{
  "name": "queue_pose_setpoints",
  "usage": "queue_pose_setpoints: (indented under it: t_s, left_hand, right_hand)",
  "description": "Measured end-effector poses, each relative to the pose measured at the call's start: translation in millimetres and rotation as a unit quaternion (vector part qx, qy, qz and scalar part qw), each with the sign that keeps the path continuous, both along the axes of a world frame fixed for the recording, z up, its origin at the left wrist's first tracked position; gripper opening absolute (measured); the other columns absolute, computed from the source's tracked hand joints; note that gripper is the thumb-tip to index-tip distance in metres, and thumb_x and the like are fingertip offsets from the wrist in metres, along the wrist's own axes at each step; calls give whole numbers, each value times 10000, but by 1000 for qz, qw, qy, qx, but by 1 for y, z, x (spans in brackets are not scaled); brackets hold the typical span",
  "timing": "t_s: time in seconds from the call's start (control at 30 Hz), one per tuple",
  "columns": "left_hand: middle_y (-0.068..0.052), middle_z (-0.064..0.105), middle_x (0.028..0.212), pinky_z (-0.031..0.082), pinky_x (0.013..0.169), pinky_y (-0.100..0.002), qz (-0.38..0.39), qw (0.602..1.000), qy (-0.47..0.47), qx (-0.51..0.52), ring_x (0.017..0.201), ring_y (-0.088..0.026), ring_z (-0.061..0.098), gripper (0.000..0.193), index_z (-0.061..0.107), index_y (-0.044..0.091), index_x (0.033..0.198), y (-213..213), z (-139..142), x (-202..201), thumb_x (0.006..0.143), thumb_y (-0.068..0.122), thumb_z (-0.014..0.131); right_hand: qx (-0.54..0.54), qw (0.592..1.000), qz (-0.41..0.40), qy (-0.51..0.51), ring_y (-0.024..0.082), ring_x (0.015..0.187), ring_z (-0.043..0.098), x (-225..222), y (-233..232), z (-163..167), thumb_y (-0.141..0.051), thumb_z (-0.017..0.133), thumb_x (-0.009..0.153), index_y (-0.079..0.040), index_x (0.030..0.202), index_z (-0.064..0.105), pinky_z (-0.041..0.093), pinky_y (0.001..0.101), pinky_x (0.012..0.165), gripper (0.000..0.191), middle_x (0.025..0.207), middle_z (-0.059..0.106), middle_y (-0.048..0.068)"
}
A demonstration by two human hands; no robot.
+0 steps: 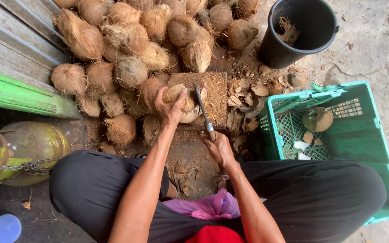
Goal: The person sits on the ground and uses a heavy cleaver to chop the fibrous husk off coconuts one at a time on a wooden chopping block. They rotate each coconut between strikes, and the dehusked coconuts are placed into a green plastic crate beside them.
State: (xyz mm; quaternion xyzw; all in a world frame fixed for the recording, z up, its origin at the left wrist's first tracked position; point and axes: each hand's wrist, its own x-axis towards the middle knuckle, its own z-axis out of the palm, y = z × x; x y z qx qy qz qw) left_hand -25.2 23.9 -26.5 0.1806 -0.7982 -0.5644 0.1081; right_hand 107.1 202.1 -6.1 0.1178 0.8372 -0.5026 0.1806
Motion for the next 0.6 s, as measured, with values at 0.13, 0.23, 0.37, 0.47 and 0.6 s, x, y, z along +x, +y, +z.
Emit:
queue_pose_setpoints:
  t_s: [0.13,0.23,0.37,0.47,0.6]
  left_hand:
    - [-101,699,1229,474,1059,-545,-11,1000,13,0,1145,-271,659,693,681,126,1217,-20,-2,-3,712,577,831]
    - [-113,684,1275,497,1021,-542,-30,998,-19,56,1168,-270,644,673,685,150,1239,-28,7,2,717,557,809]
    - [-169,583,1373,496,994,-567,16,997,-30,69,1249,-300,576,749,574,148,1311,-30,30,10,711,521,824]
    - [-172,408,1441,507,970,-589,123,973,-147,130,1263,-324,490,916,406,201,1412,-28,51,13,663,465,863]
    - [-182,444,1426,449,1073,-573,132,973,-116,148,1295,-330,498,1018,352,149,1443,-23,62,13,661,411,949]
  right_hand:
    - [-122,992,-3,-39,134,446,409,0,18,-7,-348,700,972,-95,651,441,368,356,413,484,546,466,21]
    - [-230,971,-29,-54,129,422,418,5,17,-11,-343,721,968,-97,637,432,344,346,396,503,532,467,25]
    - [-134,989,-46,-51,108,447,425,7,2,-8,-388,712,960,-113,715,455,356,322,411,449,572,481,5]
    - [-95,994,-60,-15,99,492,459,10,-2,7,-368,713,946,-110,798,515,394,300,440,357,602,503,-6]
    - [-34,998,-57,24,115,550,469,11,-5,34,-334,710,987,-24,865,520,418,296,471,383,622,502,18]
